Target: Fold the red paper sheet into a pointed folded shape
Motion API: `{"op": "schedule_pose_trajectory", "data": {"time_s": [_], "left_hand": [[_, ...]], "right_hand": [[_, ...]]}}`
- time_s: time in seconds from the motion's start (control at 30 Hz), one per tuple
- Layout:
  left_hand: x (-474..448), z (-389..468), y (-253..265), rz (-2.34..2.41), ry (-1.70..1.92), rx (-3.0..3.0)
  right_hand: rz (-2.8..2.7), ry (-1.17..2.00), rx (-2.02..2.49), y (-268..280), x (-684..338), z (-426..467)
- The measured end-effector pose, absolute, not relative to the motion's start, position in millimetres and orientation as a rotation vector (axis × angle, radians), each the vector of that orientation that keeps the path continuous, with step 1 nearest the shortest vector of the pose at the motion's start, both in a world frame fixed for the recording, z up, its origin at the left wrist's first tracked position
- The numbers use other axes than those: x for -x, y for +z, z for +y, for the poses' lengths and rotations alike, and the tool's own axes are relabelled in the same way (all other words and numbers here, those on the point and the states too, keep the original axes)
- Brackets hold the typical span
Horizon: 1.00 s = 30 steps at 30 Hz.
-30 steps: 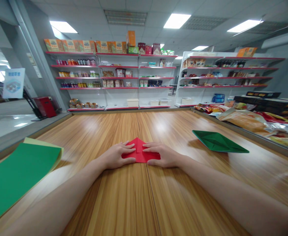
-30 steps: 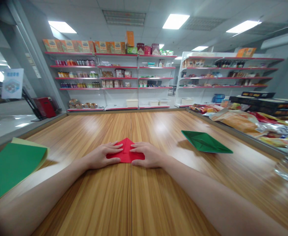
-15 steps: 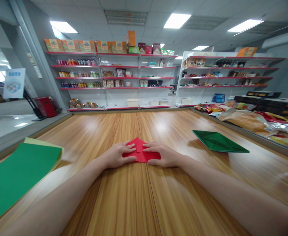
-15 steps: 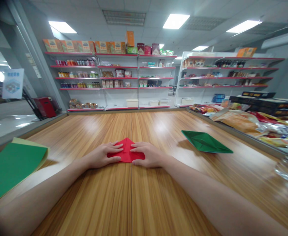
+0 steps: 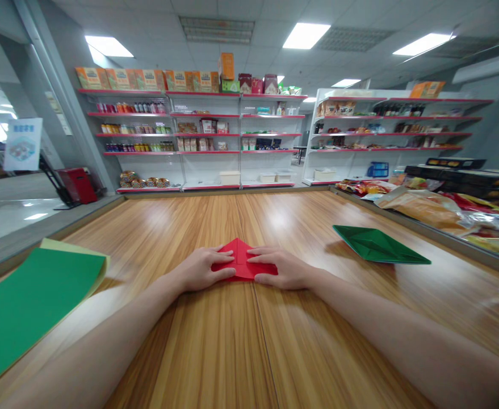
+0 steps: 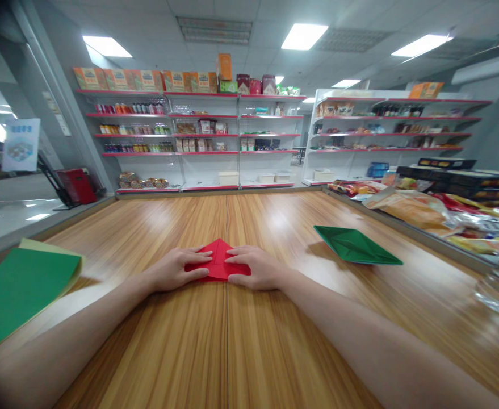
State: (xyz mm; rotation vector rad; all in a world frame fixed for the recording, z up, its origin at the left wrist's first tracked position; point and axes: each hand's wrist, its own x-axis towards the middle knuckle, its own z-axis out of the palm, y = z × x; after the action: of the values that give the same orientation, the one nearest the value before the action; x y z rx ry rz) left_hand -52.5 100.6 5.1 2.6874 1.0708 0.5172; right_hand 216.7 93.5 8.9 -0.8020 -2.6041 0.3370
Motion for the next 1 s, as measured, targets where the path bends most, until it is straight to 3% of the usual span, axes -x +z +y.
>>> {"op": "schedule_pose_trajectory", "data": {"time_s": [1.0], "left_hand": [[50.1,99.4,9.3,0.982,0.491,-2.762]], "right_hand": [[-2.609,0.279,0.721,6.1,-214.3,97.6]]}}
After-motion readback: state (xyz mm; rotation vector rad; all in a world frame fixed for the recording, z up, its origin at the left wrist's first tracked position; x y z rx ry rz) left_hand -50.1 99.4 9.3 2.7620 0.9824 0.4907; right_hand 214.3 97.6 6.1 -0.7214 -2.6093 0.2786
